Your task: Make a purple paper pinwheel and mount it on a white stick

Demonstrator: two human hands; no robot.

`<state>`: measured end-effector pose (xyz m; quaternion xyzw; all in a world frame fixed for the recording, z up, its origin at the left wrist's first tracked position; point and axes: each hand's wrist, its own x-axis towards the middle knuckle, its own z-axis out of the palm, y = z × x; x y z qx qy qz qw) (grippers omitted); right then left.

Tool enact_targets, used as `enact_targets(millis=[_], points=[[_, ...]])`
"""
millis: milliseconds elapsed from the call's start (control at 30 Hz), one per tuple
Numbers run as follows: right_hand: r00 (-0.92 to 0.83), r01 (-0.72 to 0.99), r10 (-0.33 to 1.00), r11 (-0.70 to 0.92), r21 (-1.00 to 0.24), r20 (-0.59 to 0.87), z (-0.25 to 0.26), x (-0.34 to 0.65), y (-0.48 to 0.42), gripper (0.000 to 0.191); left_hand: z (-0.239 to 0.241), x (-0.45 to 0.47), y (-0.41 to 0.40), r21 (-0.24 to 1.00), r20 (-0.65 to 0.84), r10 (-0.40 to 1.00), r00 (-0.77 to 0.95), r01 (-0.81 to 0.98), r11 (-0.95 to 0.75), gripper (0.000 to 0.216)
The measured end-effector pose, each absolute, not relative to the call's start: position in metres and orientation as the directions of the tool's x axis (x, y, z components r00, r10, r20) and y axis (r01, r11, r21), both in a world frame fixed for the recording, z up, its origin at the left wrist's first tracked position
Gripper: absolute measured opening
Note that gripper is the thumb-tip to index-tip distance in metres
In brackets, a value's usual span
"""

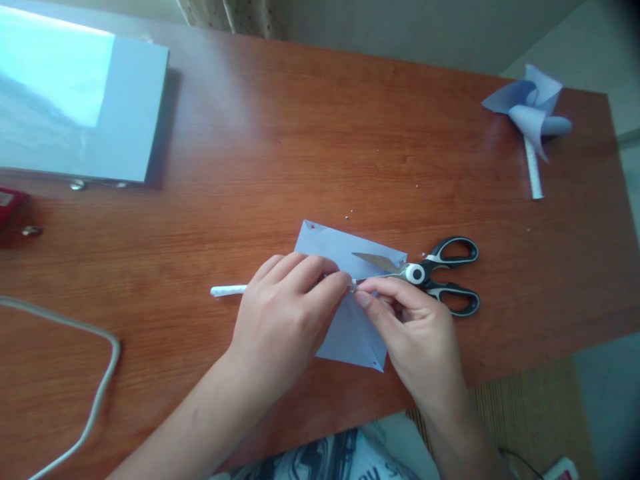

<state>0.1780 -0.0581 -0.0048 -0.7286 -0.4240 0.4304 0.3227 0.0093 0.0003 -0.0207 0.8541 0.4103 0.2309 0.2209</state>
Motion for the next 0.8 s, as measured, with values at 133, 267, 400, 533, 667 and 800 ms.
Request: enact_targets(millis=[133,267,400,533,667,800], points=[[0.266,0.354,0.896,-0.434,-0.829,-0.355,-0.0031,0.1777,-0.0578,0.015,-0.0207,0.0088,-0.0005,0.568,0.215,0.797,0.564,0.591,-0.572,0.010],[0.256,0.376,0.904,-0.420,-0.826,-0.344,-0.0030,0.1778,-0.0568,0.015,-0.0216,0.0086,-0.0006,0.564,0.225,0.788,0.573,0.583,-0.585,0.009],[0.253,0.411,0.906,-0.417,-0.811,-0.338,-0.0025,0.1764,-0.0556,0.018,-0.0233,0.0082,-0.0006,0.554,0.239,0.783,0.574,0.581,-0.596,0.010],[0.260,0.432,0.904,-0.424,-0.796,-0.340,-0.0009,0.1748,-0.0548,0.020,-0.0239,0.0085,0.0001,0.541,0.254,0.769,0.586,0.573,-0.615,0.011],[0.262,0.457,0.900,-0.434,-0.777,-0.349,0.0011,0.1756,-0.0536,0.020,-0.0224,0.0087,0.0005,0.527,0.266,0.748,0.608,0.558,-0.640,0.015],[0.248,0.453,0.884,-0.468,-0.759,-0.397,0.0036,0.1779,-0.0501,0.021,-0.0221,0.0077,-0.0001,0.525,0.267,0.739,0.619,0.550,-0.650,0.016]])
